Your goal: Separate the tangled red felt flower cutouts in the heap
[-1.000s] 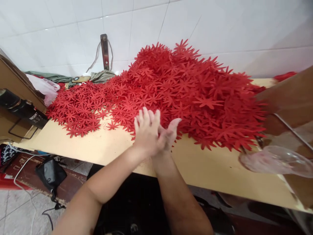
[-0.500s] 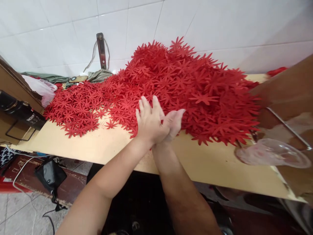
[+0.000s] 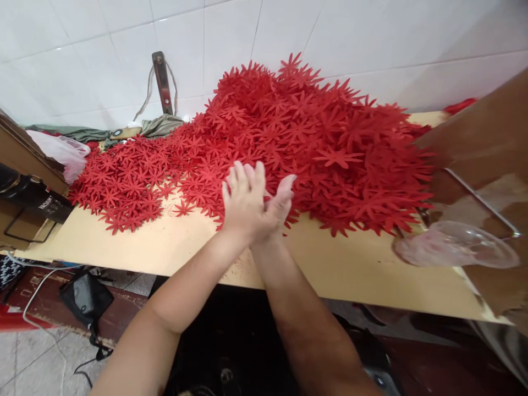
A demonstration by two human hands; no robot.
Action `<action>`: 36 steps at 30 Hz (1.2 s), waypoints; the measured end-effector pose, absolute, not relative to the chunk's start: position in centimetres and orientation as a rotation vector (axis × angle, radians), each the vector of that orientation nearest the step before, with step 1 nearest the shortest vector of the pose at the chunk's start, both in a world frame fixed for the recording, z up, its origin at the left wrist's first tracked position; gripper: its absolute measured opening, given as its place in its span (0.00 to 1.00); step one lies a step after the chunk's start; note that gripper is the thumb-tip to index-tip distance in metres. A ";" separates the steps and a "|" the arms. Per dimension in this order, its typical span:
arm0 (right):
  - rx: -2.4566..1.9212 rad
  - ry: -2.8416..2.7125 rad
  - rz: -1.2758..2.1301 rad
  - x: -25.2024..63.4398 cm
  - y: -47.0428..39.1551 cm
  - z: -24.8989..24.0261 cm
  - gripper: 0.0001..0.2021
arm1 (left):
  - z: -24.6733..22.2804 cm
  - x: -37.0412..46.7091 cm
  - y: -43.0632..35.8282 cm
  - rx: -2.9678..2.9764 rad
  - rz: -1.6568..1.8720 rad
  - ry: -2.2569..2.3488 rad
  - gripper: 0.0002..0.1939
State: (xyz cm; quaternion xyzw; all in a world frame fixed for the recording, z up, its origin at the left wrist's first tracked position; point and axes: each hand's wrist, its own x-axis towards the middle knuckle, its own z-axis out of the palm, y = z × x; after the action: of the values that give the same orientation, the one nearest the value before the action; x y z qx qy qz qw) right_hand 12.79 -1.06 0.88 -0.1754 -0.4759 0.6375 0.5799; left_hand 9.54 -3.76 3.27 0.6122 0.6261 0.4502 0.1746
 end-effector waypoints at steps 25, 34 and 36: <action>-0.692 -0.793 2.058 13.2 -2.1 3.5 0.21 | 0.1 2.0 -3.5 1.741 1.366 1.616 0.23; -0.908 -1.152 1.729 13.9 -0.9 1.4 0.18 | 1.1 1.2 -2.6 0.718 1.607 1.103 0.13; -0.934 -1.210 1.602 13.4 -0.1 0.9 0.19 | 1.1 1.2 -2.7 0.656 1.547 1.026 0.15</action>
State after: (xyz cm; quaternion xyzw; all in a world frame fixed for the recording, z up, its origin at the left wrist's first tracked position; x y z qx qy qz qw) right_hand 13.38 -0.11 0.89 -0.3773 -0.4889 0.6470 0.4473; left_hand 1.18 -2.67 1.10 0.2775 0.4339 0.6547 0.5533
